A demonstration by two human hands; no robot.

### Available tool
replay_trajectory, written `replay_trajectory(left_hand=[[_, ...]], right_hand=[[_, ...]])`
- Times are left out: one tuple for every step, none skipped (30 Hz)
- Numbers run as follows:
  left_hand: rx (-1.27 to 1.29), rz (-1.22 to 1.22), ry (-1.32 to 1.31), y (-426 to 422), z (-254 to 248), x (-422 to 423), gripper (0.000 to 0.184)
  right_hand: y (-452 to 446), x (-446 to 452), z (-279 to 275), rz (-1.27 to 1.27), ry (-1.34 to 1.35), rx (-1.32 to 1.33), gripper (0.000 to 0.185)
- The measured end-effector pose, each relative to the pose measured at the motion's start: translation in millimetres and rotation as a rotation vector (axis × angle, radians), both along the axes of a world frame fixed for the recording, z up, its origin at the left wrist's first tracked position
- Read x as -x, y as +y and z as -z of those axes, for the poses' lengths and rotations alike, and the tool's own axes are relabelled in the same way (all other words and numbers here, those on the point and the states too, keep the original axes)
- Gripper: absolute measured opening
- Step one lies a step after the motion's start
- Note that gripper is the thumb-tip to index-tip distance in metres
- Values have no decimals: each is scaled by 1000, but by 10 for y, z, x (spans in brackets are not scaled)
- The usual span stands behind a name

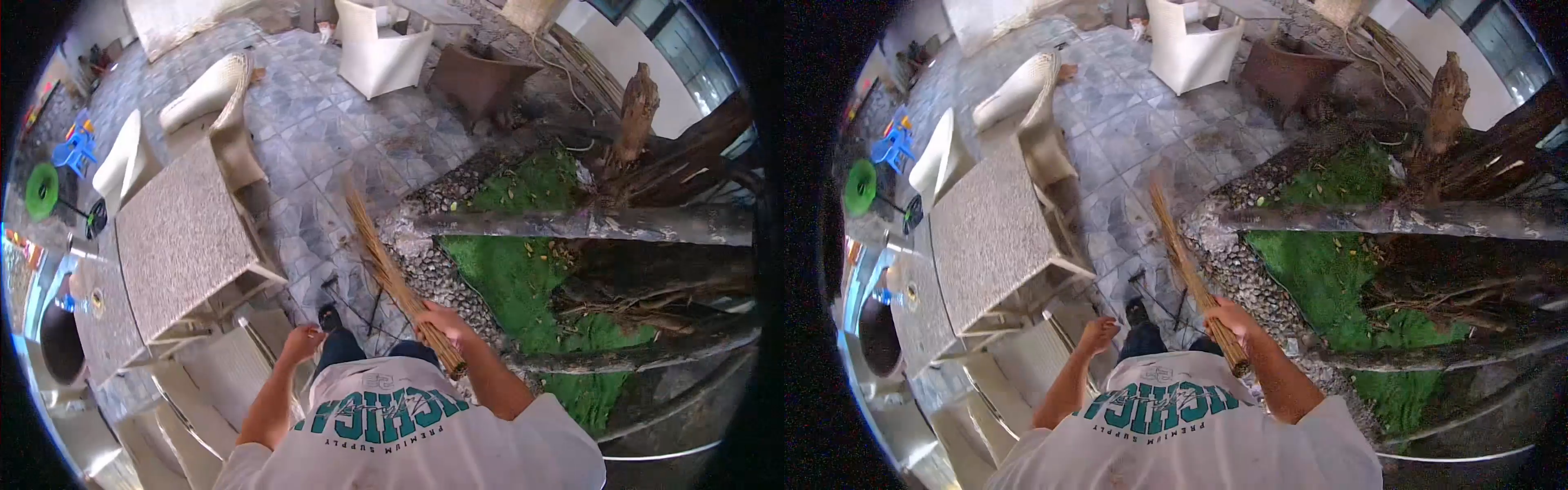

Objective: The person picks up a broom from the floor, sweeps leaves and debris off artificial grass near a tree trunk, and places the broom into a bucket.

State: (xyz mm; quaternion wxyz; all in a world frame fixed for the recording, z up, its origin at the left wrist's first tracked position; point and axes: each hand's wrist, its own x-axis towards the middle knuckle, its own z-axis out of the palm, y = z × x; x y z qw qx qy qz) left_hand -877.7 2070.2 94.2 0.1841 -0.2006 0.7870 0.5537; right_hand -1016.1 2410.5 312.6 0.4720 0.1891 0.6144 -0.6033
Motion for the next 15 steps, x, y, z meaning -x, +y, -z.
replay_trajectory(left_hand=[[-148, -42, 9, -135, -225, 161, 35], [160, 120, 134, -292, -474, 228, 33], [157, 141, 134, -422, -628, 310, 33], [180, 95, 146, -566, -711, 397, 33], [203, 49, 159, -692, -754, 496, 32], [202, 70, 163, -808, -754, 562, 32], [209, 45, 183, -906, -741, 593, 31], [216, 16, 203, -975, -716, 619, 30], [214, 34, 206, -1005, -717, 663, 30], [210, 17, 124, -1015, -719, 703, 30], [208, -2, 42, -1023, -721, 743, 30], [210, 9, 45, -1028, -688, 760, 30], [158, -2, 56, -1025, -622, 756, 28], [106, -15, 65, -1025, -552, 763, 25], [55, -26, 72, -1023, -521, 834, 23]], right_hand=[[-74, 83, 58, 82, -75, 37, 55], [-121, 111, 93, 105, -78, 36, 55], [-206, 177, 44, 140, -15, 4, 53], [-281, 260, 1, 174, 49, -28, 52], [-300, 376, -17, 163, 64, 62, 57], [-354, 470, -50, 185, 66, 62, 57], [-394, 570, -86, 230, 113, 63, 53], [-430, 689, -124, 273, 159, 63, 49], [-443, 847, -170, 182, 202, 39, 56], [-436, 959, -83, 197, 204, 38, 56], [-420, 1091, 96, 309, 261, -5, 57], [-432, 1226, 191, 418, 319, -48, 58], [-520, 1345, -57, 436, 352, 12, 62], [-543, 1509, -52, 446, 352, 14, 62], [-531, 1667, -21, 552, 380, -52, 62]])
